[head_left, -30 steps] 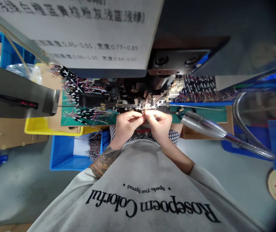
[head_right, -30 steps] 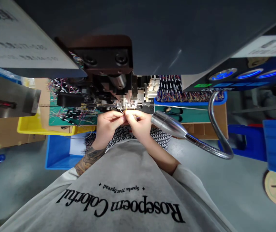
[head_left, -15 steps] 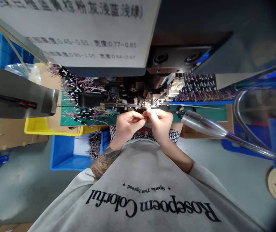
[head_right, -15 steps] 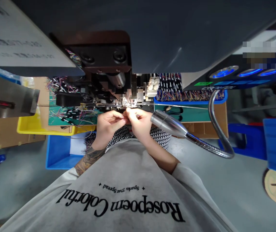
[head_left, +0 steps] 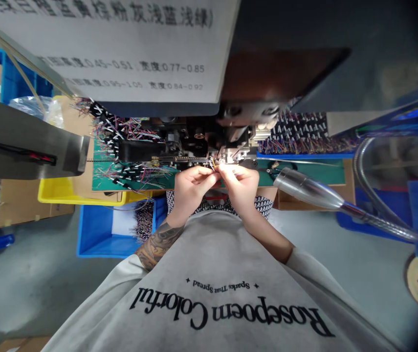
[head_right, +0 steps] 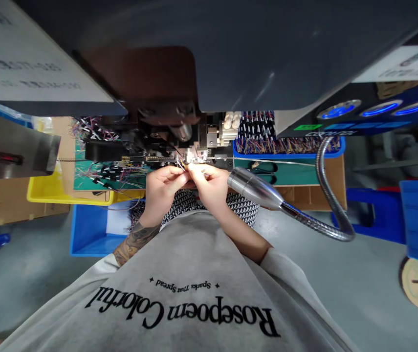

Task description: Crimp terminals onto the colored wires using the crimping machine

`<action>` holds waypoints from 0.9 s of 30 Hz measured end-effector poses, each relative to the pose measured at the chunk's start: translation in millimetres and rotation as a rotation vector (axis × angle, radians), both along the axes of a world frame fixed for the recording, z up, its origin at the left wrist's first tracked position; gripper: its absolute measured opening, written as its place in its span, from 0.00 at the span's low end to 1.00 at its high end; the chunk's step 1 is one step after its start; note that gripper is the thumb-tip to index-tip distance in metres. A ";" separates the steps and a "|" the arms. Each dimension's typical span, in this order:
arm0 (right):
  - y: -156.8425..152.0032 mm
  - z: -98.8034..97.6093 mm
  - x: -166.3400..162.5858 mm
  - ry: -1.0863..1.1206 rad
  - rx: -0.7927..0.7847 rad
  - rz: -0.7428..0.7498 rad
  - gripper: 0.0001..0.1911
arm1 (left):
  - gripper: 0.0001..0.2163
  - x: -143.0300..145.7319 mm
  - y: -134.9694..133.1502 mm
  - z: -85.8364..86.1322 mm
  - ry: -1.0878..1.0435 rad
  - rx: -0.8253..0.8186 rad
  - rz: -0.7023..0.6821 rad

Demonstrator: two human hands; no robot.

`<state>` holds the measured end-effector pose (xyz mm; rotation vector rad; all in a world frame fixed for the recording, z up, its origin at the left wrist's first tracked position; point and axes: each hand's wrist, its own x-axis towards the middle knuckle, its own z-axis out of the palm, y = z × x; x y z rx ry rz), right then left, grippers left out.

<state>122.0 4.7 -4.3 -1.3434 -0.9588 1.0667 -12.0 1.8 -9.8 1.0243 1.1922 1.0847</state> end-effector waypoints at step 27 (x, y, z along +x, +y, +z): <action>-2.4 2.4 -0.9 -0.066 0.005 -0.015 0.11 | 0.08 -0.2 -0.2 4.4 -0.017 -0.012 -0.026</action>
